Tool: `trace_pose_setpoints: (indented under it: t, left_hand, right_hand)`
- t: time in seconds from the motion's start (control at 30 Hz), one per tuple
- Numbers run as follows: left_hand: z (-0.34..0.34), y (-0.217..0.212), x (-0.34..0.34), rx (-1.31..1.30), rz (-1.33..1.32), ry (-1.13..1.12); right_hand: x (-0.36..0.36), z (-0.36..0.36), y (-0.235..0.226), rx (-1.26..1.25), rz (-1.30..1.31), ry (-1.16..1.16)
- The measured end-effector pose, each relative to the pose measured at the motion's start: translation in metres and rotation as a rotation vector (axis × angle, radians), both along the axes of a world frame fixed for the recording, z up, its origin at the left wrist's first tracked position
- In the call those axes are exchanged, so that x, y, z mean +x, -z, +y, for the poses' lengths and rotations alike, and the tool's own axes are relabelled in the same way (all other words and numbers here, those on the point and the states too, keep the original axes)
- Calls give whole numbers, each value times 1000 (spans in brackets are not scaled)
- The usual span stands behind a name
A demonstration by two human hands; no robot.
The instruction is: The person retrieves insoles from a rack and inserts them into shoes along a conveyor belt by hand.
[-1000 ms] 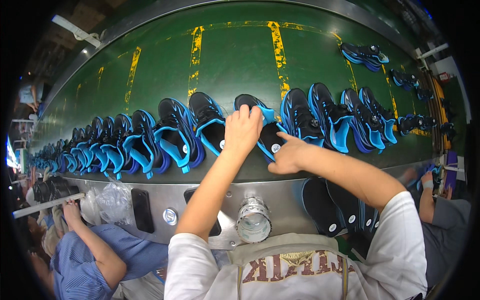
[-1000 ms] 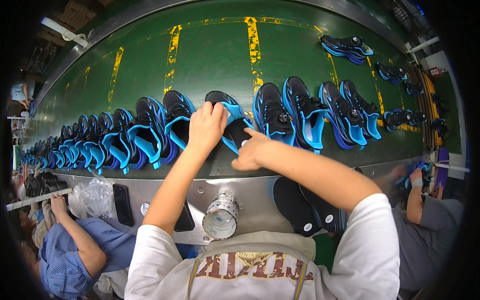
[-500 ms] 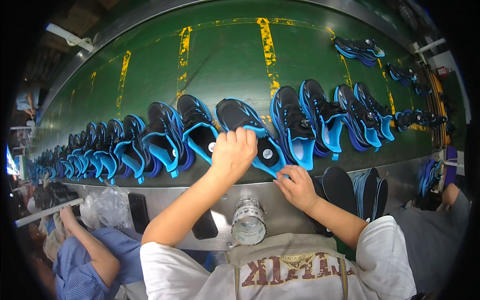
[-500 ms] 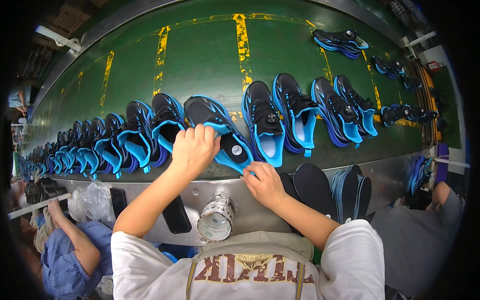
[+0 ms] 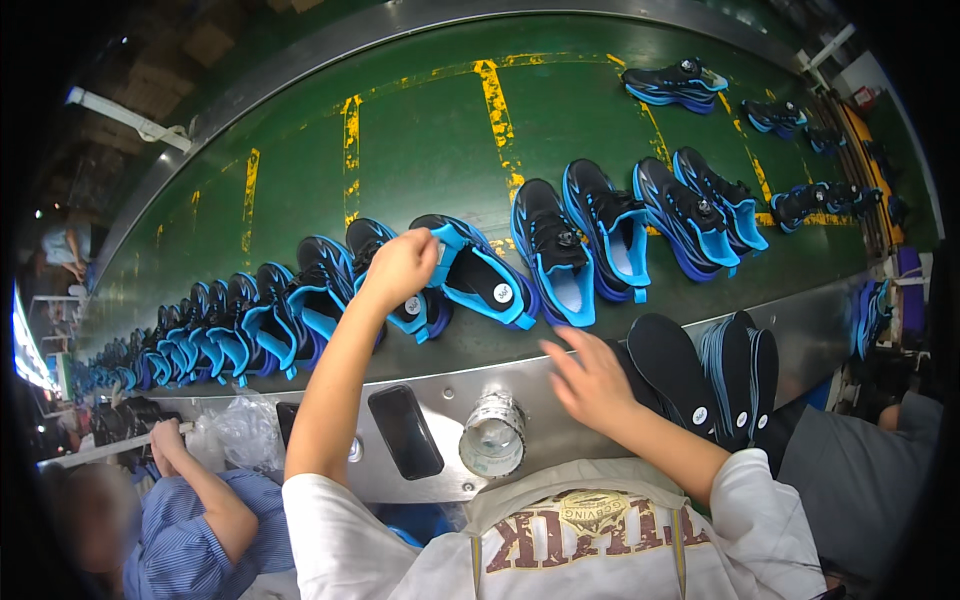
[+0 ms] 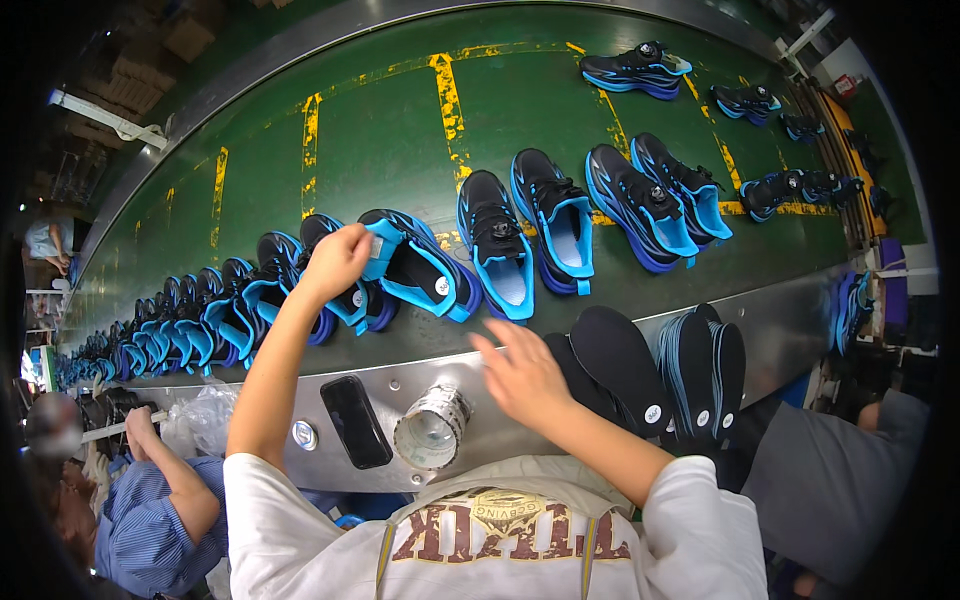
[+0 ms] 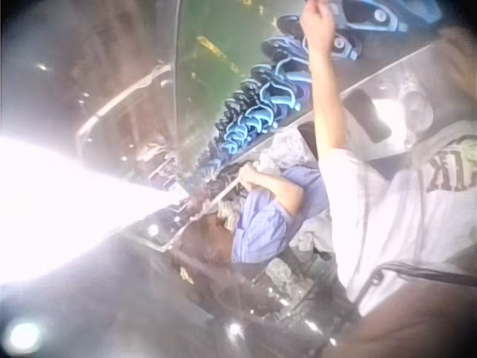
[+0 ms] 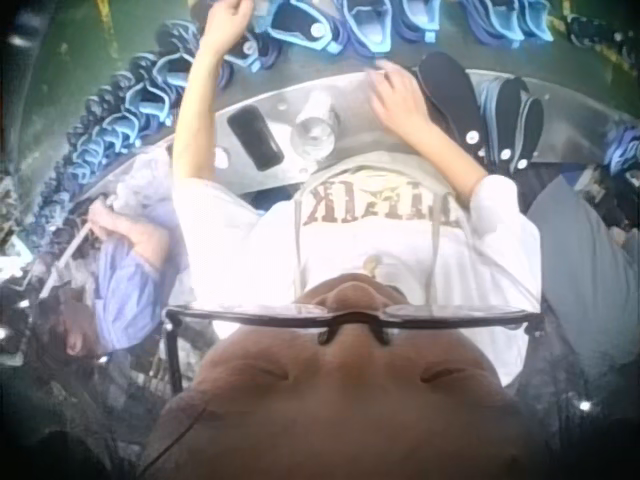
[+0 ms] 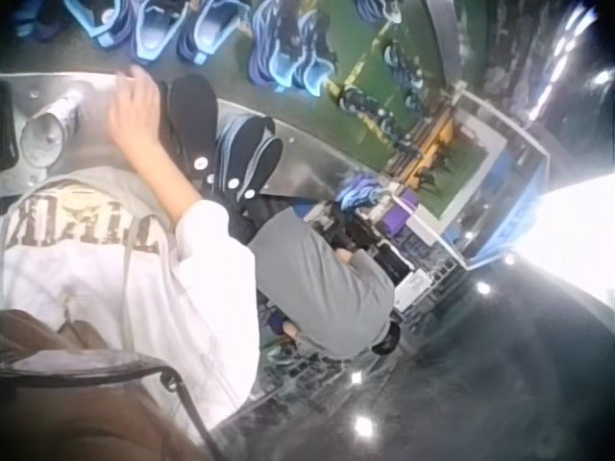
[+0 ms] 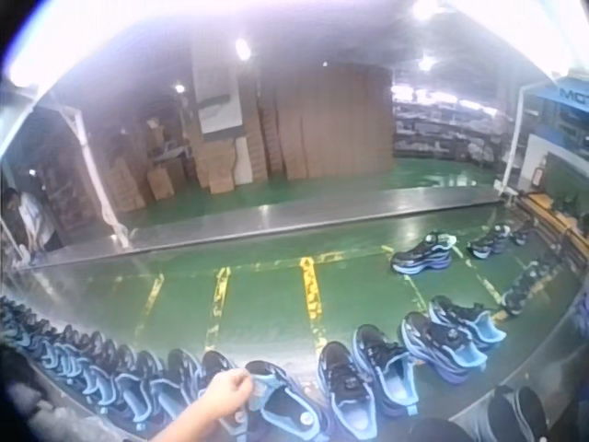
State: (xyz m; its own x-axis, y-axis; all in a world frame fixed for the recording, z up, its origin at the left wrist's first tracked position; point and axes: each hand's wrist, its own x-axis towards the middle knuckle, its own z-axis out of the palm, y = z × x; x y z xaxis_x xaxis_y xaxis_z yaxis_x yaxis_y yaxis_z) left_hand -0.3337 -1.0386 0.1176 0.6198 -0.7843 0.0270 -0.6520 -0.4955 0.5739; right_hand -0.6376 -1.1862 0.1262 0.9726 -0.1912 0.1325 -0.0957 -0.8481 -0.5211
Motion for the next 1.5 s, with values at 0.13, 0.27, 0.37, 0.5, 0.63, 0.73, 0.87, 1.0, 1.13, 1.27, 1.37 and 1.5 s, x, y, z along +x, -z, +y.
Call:
trace_pose_setpoints:
  t: [0.13, 0.27, 0.37, 0.5, 0.63, 0.73, 0.87, 1.0, 1.13, 1.27, 1.37, 1.5]
  left_hand:
    - [-1, -26, -28, -814, 921, -484]
    - [4, -30, -52, -1308, 1384, -386]
    - [-11, -40, -81, -1320, 1565, -333]
    - [-42, -33, -107, -963, 1558, -310]
    - [-73, -20, -116, -346, 759, -154]
    - [-94, -12, -123, 129, -149, 48]
    - [-115, 11, -109, 25, -621, 299]
    - [-139, -2, -92, 187, -241, 230]
    - [-152, 2, -66, 215, 77, -6]
    - [-155, 20, -61, 149, 598, -175]
    - [-152, 28, -70, -42, 696, -282]
    - [-146, 22, -73, 38, 553, -301]
  right_hand:
    - [-87, -13, 0, -82, 294, 181]
    - [-122, -8, 1, -57, 359, 311]
    - [-129, -9, -2, -85, 317, 323]
    - [-137, -15, -23, 214, 234, 375]
    - [-101, -48, -76, 226, -21, 320]
    - [-55, -74, -85, -3, -144, 244]
    - [-8, -76, -89, 9, -261, 180]
    - [18, -78, -79, -80, -169, 105]
    - [48, -77, -49, -146, -29, 33]
    - [75, -73, 14, -253, 115, 69]
    - [93, -67, 34, -246, 214, 145]
    - [95, -58, 28, -225, 267, 151]
